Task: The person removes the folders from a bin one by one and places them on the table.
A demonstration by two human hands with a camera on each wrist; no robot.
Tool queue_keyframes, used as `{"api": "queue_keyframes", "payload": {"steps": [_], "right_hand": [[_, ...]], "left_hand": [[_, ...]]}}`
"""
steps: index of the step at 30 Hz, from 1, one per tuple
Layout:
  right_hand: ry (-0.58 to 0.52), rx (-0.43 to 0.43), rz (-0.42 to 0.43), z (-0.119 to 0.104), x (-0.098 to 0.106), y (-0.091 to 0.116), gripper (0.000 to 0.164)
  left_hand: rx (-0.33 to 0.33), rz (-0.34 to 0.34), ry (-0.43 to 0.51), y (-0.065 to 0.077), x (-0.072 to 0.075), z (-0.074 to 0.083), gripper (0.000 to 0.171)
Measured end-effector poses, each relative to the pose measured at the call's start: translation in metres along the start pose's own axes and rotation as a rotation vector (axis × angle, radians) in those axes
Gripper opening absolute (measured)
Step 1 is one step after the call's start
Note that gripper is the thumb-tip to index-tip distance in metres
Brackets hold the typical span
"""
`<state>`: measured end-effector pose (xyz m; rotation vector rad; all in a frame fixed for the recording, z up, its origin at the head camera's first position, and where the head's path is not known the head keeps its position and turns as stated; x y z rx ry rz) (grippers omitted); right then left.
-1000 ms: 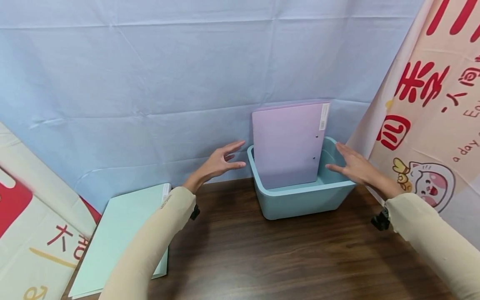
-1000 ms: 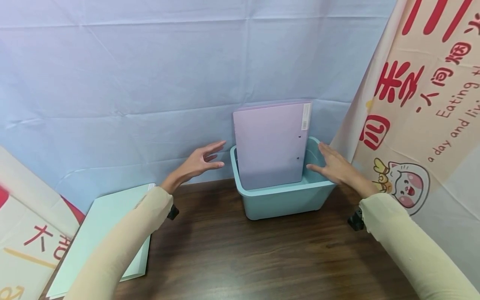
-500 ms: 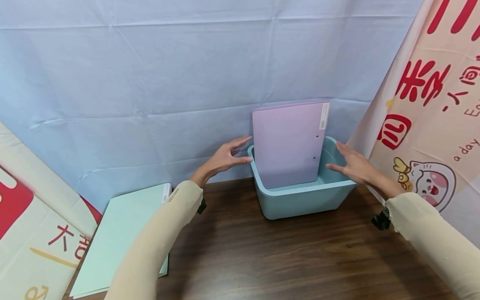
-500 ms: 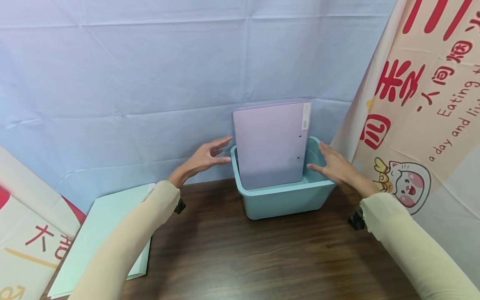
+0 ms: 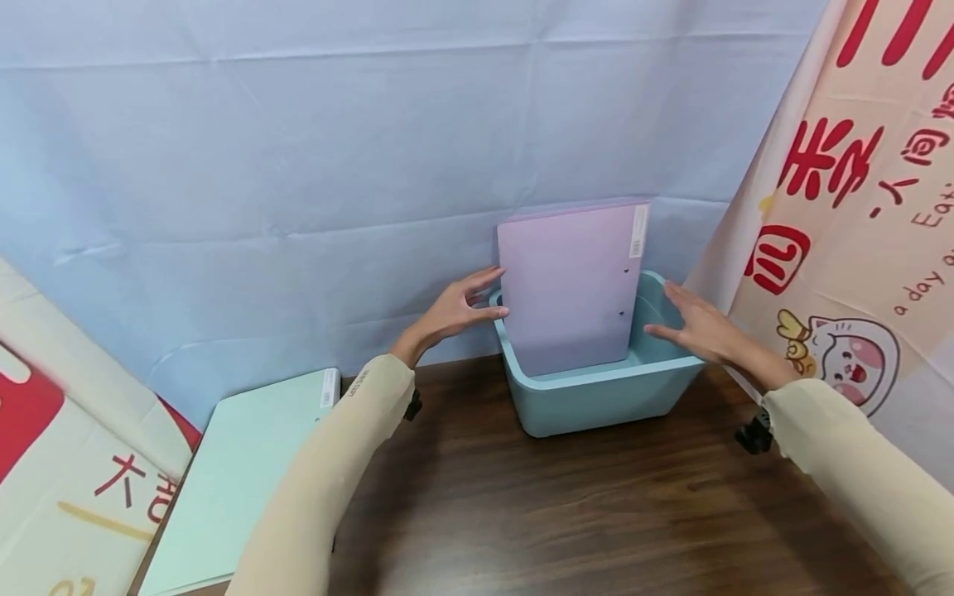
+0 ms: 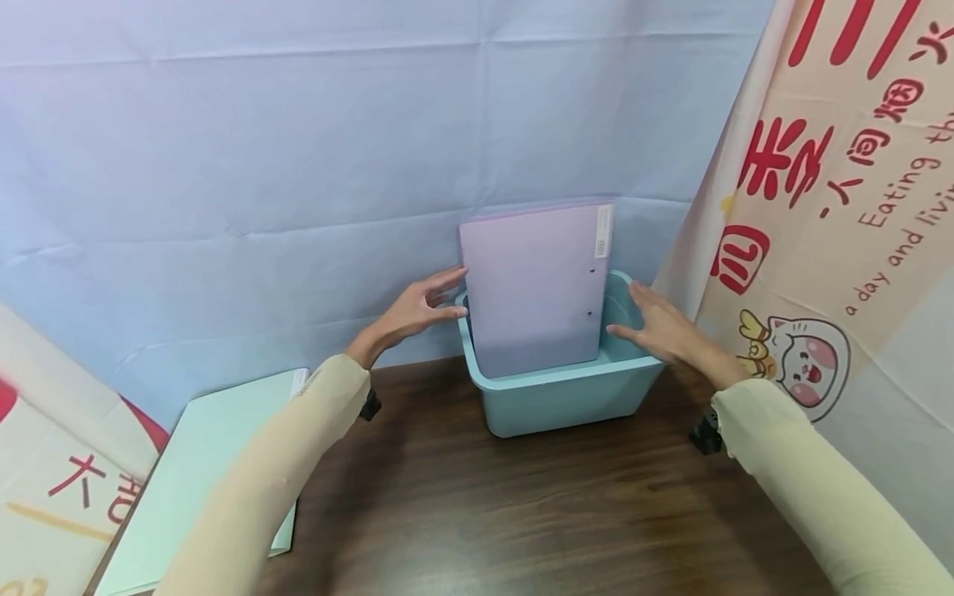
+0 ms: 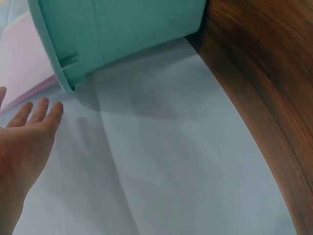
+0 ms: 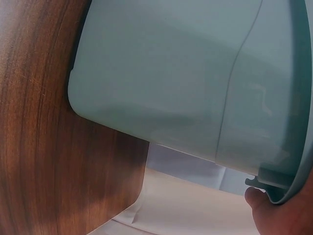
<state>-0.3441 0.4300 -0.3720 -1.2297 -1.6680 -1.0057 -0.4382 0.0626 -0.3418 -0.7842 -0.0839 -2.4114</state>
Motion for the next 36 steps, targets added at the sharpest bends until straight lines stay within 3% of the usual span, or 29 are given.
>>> {"api": "queue_keyframes", "payload": {"steps": [22,36], "right_hand": [[0.011,-0.013,-0.001,0.003,0.001,0.001,0.105],[0.027,-0.002,0.002,0.004,-0.002,-0.003,0.105]], "left_hand": [[0.035,0.058,0.027,-0.031,-0.003,-0.006,0.076],[0.02,0.103,0.043,-0.038,-0.002,-0.002,0.076]]}}
Point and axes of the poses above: each hand's wrist, its own y-axis away from the middle knuckle, its own x-axis out of the back of the hand, z = x × y, the point moved 8 cm from there along -y, towards the middle knuckle, and after that the axes turned 12 degrees about -z, right-handed, at the moved point
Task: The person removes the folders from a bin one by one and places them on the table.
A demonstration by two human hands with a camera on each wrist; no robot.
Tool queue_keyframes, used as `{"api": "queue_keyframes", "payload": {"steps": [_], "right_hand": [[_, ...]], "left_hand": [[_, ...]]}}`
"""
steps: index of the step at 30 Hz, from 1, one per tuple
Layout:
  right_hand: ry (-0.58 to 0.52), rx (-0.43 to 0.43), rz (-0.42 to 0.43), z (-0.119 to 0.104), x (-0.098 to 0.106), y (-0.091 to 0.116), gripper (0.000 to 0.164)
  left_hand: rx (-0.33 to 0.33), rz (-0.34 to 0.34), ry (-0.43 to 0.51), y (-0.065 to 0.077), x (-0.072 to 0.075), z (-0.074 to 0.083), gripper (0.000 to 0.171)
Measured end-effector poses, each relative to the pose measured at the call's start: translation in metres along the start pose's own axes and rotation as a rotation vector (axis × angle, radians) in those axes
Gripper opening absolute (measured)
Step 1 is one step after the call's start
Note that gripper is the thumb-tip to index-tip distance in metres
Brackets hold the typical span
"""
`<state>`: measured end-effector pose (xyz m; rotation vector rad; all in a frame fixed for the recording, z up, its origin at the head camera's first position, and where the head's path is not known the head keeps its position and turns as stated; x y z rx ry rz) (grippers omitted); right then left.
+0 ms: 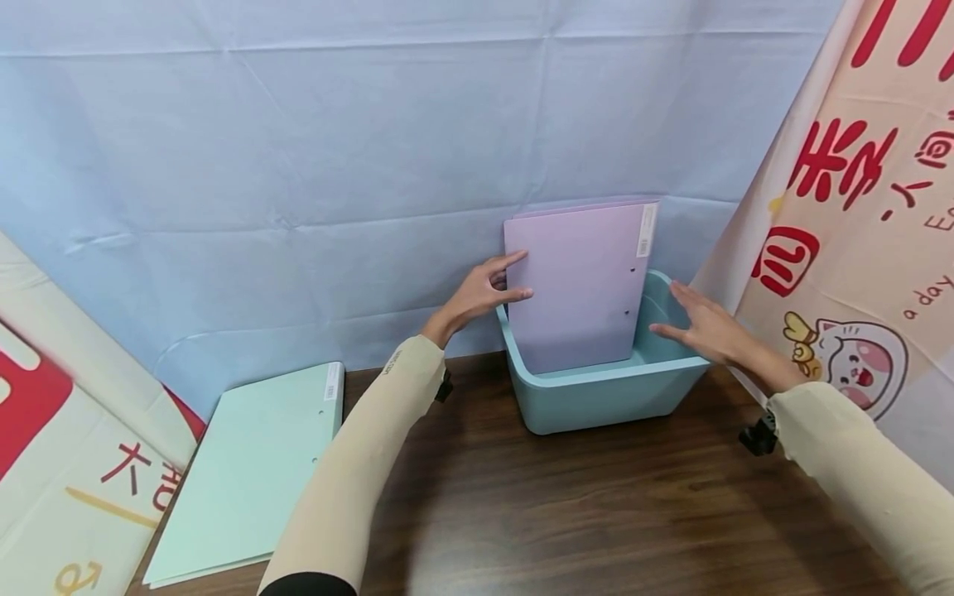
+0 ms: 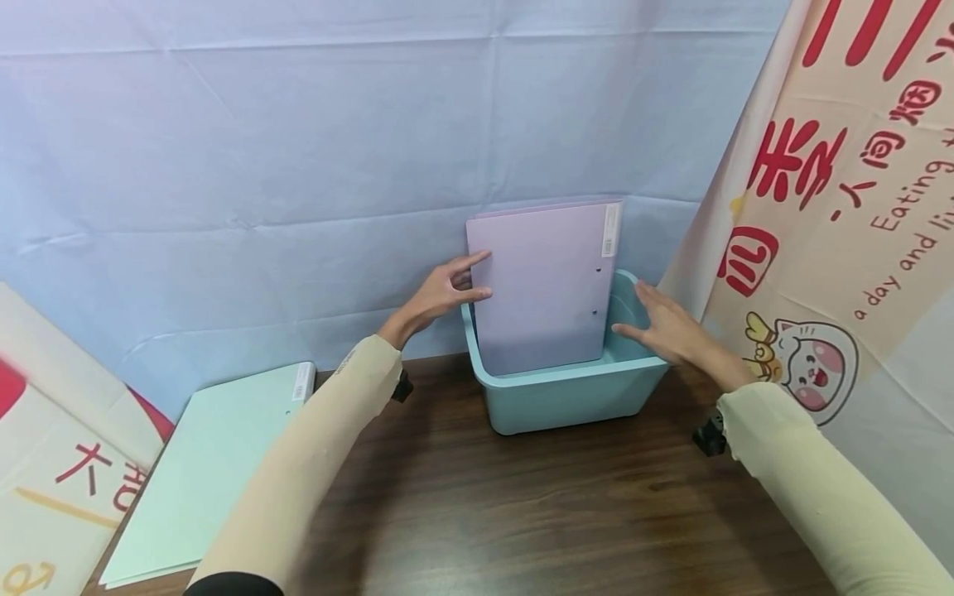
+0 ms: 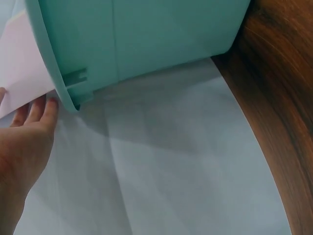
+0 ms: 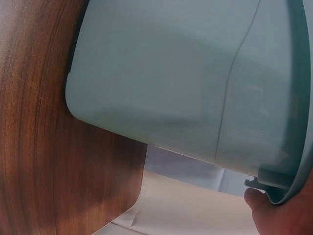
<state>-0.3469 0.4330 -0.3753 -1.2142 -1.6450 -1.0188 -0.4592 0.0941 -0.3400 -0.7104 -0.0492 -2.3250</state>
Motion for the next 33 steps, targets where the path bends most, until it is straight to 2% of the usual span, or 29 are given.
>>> {"api": "queue_keyframes", "payload": {"steps": [15,26,33], "right_hand": [[-0.018,-0.002,0.004,-0.002,0.001,0.001,0.106],[-0.017,0.007,0.009,-0.001,0.001,0.001,0.106],[-0.023,-0.004,0.002,-0.001,0.001,0.001,0.106]], "left_hand": [[-0.015,-0.036,-0.028,-0.009,-0.016,0.001,0.08],[-0.087,-0.031,-0.008,-0.016,-0.026,0.013,0.079],[-0.124,0.01,-0.001,-0.021,-0.029,0.013,0.079]]}}
Point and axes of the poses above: each hand's wrist, its own y-axis away from the middle knuckle, its own x-axis out of the back of the hand, z = x × y, the point moved 8 cm from there along -y, towards the middle knuckle, and after that the axes turned 12 degrees about -z, right-handed, at the moved point
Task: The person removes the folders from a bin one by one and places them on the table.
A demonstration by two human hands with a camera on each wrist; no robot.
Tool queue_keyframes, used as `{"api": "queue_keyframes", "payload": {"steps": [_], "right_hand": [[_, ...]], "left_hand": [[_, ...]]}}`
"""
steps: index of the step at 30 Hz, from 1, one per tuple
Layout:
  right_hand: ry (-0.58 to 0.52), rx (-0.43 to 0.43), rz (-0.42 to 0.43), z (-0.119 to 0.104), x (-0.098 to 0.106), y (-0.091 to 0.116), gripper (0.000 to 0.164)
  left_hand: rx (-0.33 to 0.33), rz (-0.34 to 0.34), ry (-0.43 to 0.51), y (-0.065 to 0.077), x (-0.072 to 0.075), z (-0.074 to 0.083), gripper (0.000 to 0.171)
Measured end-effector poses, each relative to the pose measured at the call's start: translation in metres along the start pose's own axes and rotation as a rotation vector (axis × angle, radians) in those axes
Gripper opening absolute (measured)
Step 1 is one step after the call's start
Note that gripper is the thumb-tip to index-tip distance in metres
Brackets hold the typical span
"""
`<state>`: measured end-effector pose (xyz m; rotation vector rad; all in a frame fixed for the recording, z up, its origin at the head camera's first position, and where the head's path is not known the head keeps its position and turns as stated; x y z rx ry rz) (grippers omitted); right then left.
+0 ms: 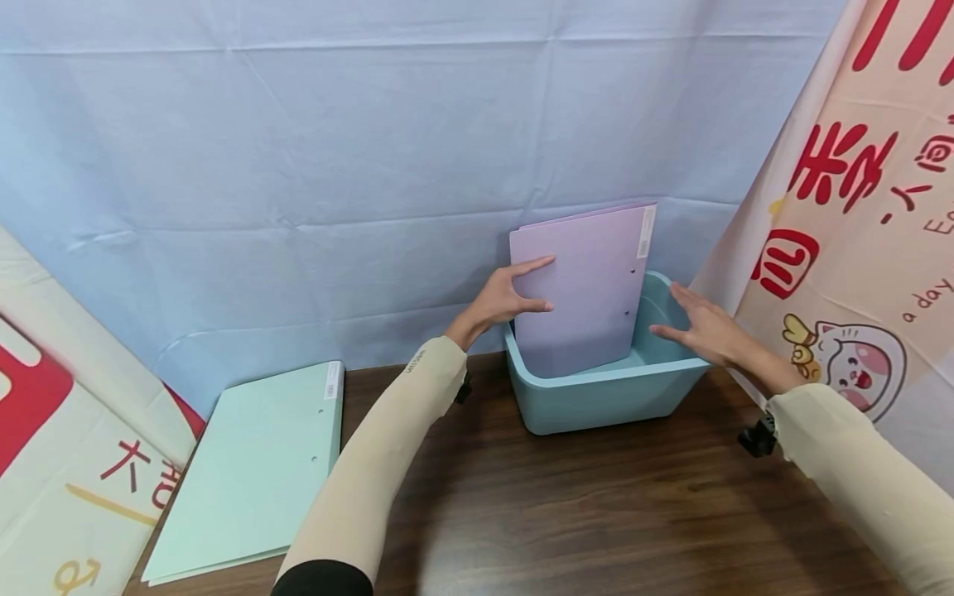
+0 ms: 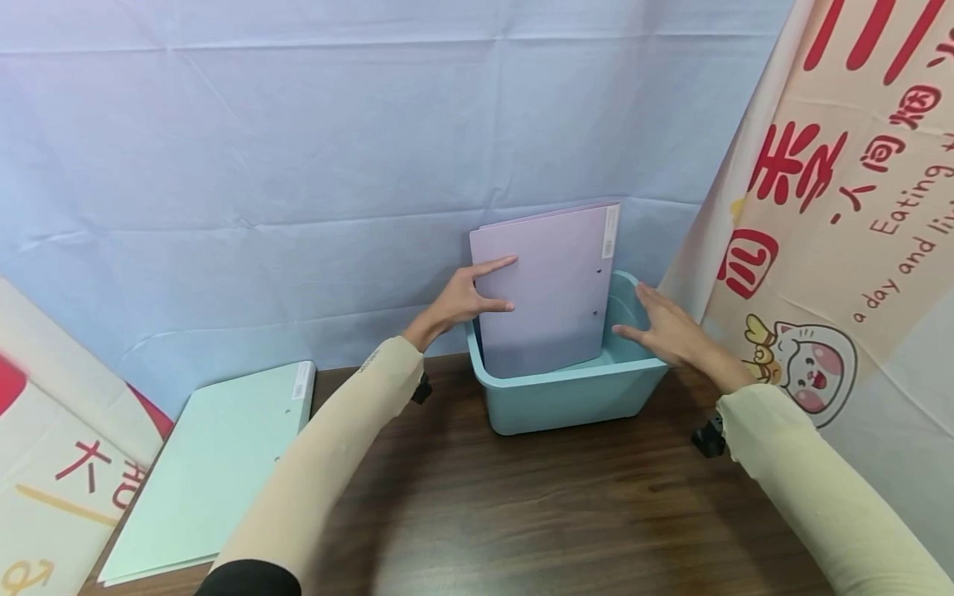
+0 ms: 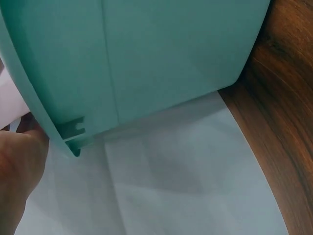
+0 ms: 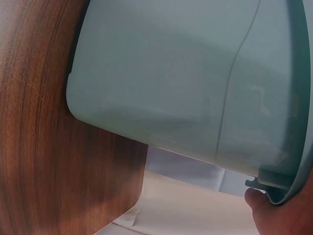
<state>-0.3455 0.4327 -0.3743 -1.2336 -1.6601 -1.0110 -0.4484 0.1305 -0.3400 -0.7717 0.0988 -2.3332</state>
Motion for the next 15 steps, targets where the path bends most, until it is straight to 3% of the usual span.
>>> {"api": "queue_keyframes", "payload": {"steps": [6,15], "right_hand": [[-0.001,-0.004,-0.007,-0.0008,0.0004,0.0,0.105],[-0.01,-0.005,-0.009,-0.0005,-0.0003,0.001,0.105]], "left_hand": [[-0.032,0.051,-0.053,-0.0017,-0.0007,0.0025,0.077],[-0.018,0.118,-0.102,-0.0009,-0.0037,-0.0025,0.077]]}}
Point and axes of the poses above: each hand's wrist, its own y-axis away from the middle knuckle, its own x-axis out of the back of the hand, z = x × y, the point moved 8 cm from there along -y, towards the middle knuckle, and after that the axes turned 12 degrees about -z, right-handed, at the moved point
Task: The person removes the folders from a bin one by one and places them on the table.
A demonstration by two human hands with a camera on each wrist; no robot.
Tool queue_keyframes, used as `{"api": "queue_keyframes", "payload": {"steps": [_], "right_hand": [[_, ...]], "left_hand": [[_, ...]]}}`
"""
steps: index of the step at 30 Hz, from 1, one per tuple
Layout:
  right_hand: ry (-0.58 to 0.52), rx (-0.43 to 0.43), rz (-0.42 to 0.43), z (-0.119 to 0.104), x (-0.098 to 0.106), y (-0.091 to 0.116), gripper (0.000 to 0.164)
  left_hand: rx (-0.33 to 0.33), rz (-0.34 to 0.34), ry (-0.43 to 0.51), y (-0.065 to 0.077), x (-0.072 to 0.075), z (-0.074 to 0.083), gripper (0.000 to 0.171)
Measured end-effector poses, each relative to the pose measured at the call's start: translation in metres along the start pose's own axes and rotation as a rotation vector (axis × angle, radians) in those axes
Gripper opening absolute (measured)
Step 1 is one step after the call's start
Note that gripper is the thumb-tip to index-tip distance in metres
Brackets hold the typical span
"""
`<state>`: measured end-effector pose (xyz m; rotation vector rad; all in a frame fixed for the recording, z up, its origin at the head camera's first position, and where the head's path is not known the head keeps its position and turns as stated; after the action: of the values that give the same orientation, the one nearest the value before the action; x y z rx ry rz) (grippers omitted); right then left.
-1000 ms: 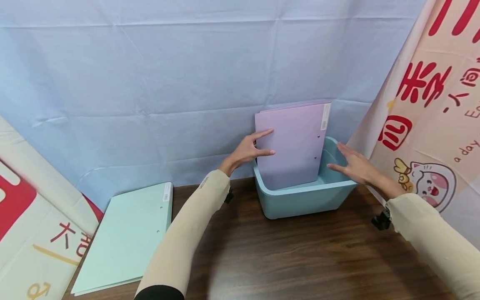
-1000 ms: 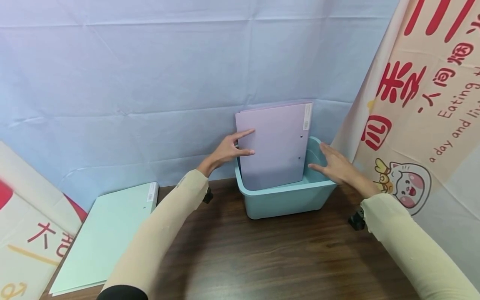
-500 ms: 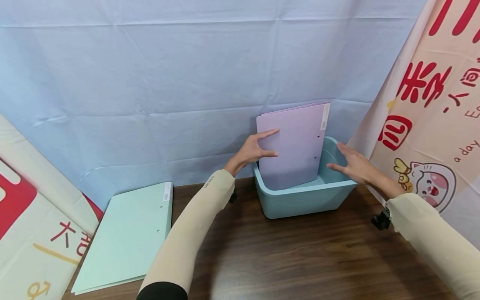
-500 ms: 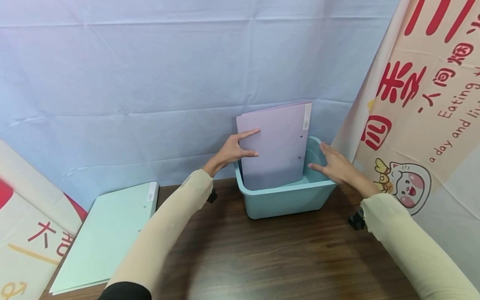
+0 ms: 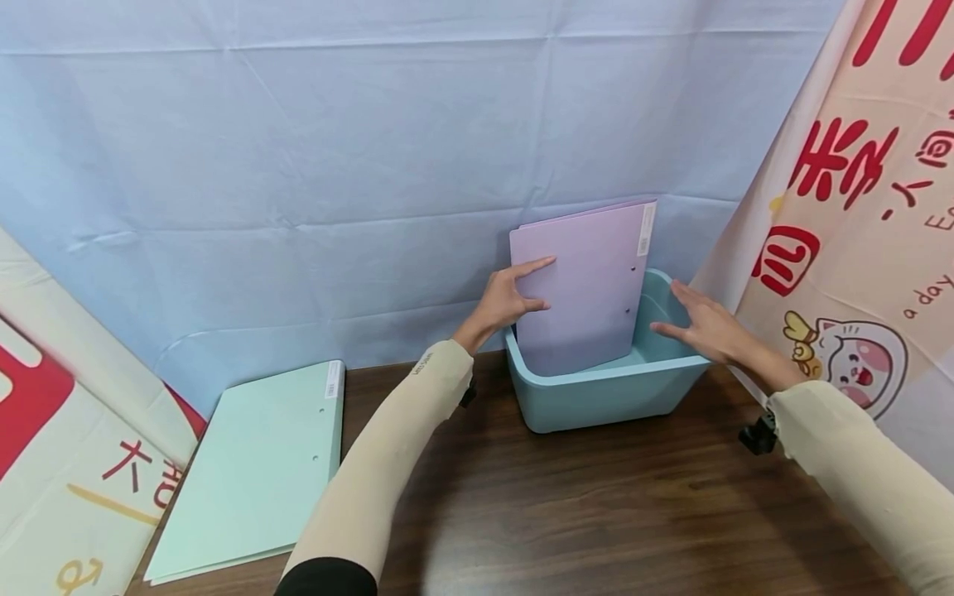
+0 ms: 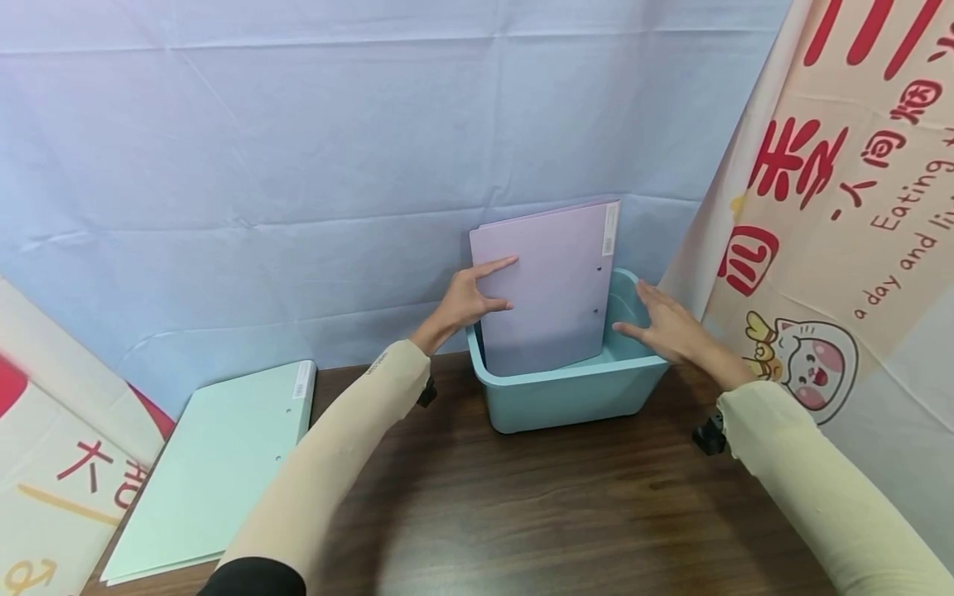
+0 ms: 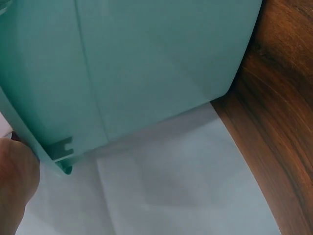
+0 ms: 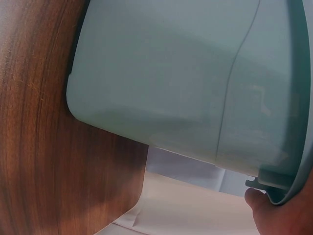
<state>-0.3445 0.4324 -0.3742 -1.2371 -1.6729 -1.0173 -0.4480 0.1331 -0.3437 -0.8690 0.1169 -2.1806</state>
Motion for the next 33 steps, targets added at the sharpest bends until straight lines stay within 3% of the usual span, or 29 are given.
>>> {"api": "queue_keyframes", "payload": {"steps": [23,33], "right_hand": [[0.004,-0.01,-0.004,0.0011,-0.0004,-0.0003,0.106],[-0.014,-0.007,0.008,0.0024,-0.0005,-0.0008,0.105]], "left_hand": [[0.032,0.103,-0.047,0.0036,0.005,-0.003,0.081],[0.044,0.127,0.017,0.0071,0.0082,0.0014,0.081]]}}
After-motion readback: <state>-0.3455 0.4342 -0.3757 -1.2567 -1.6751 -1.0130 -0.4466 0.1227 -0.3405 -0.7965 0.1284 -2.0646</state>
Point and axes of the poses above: each hand's wrist, its own y-axis away from the middle knuckle, its own x-axis out of the back of the hand, z = x × y, the point moved 8 cm from there along -y, towards the middle knuckle, and after that the axes turned 12 degrees about -z, right-handed, at the moved point
